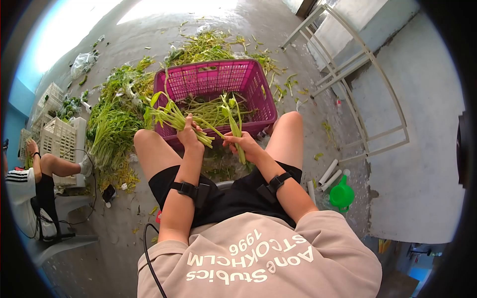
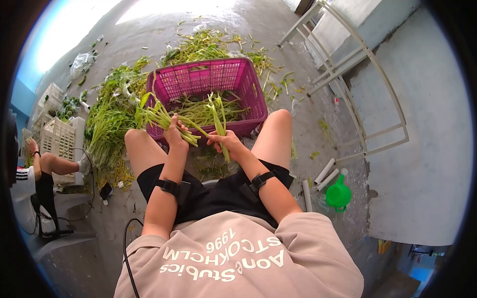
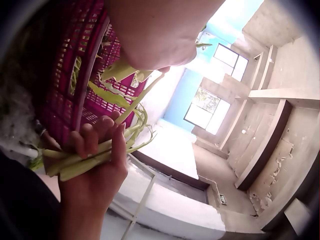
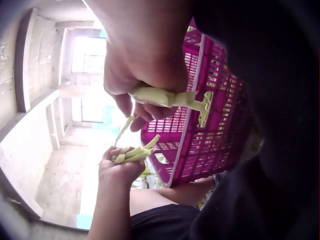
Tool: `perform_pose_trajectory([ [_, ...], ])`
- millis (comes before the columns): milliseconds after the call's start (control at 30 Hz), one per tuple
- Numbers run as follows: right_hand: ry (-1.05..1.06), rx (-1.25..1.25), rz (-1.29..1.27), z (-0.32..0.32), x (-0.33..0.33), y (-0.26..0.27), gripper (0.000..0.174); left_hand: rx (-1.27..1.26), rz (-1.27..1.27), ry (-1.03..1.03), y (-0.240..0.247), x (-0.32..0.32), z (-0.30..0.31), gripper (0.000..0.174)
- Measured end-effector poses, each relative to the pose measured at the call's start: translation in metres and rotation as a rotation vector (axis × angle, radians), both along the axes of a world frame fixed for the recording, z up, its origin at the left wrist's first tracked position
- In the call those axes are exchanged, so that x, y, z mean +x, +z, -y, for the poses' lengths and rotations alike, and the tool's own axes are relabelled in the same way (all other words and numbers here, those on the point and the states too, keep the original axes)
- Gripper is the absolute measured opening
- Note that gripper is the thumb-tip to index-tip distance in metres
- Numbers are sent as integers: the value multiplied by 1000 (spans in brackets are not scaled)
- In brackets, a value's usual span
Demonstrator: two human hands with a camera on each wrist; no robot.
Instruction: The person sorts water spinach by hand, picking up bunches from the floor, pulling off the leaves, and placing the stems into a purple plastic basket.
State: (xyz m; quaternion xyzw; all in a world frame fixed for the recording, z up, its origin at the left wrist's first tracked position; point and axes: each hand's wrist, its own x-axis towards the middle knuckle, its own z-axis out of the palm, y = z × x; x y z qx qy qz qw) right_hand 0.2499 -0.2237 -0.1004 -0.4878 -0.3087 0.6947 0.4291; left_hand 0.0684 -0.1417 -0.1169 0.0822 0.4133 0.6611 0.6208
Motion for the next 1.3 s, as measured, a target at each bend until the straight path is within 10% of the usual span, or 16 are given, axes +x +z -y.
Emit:
perform_pose_trajectory([
  [567,-138,66,15,-2,0,-1,18,11,-94,-485,5,38,35,18],
  [1300,-129,98,50,-3,2,3,20,66,-127,-514,6,40,37,12],
])
